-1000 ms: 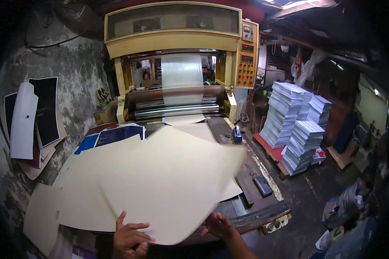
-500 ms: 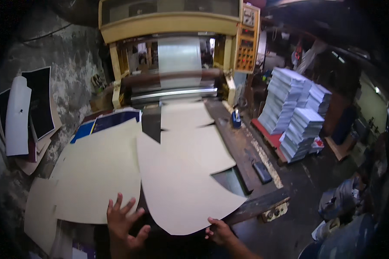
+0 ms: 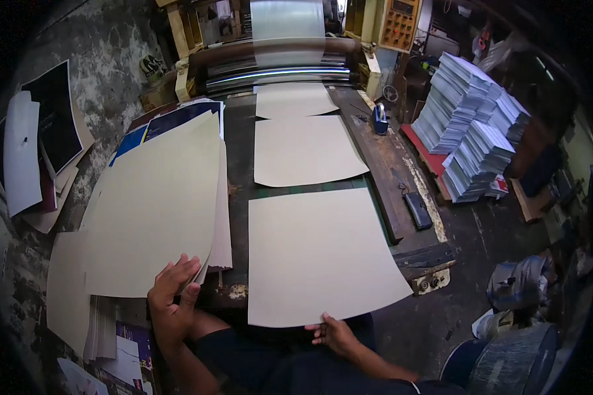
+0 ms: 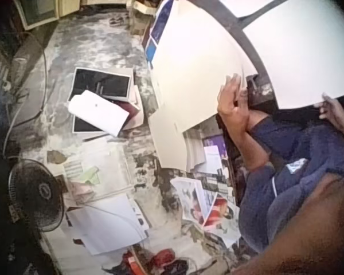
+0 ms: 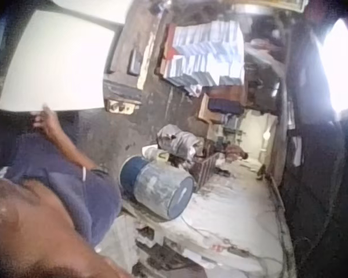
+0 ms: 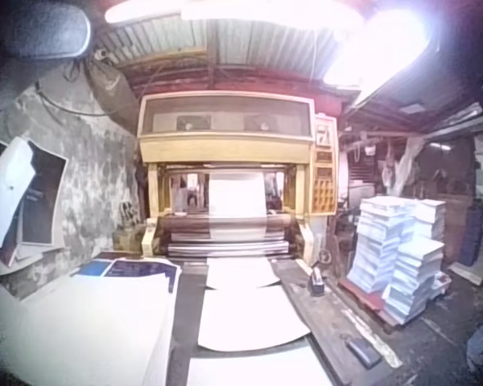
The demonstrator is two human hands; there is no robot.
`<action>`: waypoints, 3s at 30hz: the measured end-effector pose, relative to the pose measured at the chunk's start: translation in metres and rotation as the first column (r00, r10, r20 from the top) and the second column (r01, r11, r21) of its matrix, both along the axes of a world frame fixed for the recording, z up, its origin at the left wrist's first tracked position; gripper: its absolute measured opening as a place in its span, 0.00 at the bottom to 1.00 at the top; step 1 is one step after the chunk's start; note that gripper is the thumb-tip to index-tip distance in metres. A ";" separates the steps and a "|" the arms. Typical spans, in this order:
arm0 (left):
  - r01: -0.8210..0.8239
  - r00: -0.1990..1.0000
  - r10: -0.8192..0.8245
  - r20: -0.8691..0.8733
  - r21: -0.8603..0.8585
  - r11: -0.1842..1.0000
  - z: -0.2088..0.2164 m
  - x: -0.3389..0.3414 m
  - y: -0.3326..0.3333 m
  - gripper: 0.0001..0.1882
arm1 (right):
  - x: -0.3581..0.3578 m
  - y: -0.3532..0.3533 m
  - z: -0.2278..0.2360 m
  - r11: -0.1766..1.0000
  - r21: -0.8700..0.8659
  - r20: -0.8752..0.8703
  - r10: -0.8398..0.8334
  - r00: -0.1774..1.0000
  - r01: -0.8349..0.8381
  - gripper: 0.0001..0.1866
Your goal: The person picks up individual sheets of paper from a large stack on the left and feeds them one by one into the rollers of a large machine, ensuring they are aligned correctly.
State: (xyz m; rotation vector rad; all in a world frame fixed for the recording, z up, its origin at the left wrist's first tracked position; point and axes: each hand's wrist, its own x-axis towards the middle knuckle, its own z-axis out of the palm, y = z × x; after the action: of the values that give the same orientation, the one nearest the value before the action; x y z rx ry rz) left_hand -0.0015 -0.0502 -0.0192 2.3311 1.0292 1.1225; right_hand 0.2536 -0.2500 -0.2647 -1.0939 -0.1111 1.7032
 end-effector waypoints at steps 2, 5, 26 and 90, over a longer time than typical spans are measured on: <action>-0.019 0.999 0.021 0.034 -0.056 0.998 0.002 0.003 -0.001 0.16 | 0.011 0.018 0.001 0.999 0.043 -0.003 -0.030 1.000 0.030 0.24; -0.086 0.991 0.102 0.090 -0.164 0.983 0.004 0.008 -0.005 0.17 | 0.024 0.046 -0.003 0.987 0.109 -0.011 -0.115 0.993 0.116 0.24; 0.445 0.889 -0.415 -0.194 0.149 0.883 0.013 0.022 -0.035 0.12 | 0.045 0.050 0.147 0.758 0.625 -0.112 -0.153 0.982 0.190 0.31; -0.209 0.964 0.185 0.190 0.111 0.972 0.001 0.024 -0.024 0.21 | 0.058 0.074 0.021 0.911 0.167 0.020 -0.385 0.923 0.376 0.30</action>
State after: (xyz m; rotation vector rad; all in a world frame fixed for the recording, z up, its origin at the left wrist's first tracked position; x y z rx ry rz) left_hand 0.0223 -0.0743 -0.0178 2.2105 1.1723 1.4873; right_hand 0.3120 -0.1759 -0.2435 -0.9670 -0.0614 1.2925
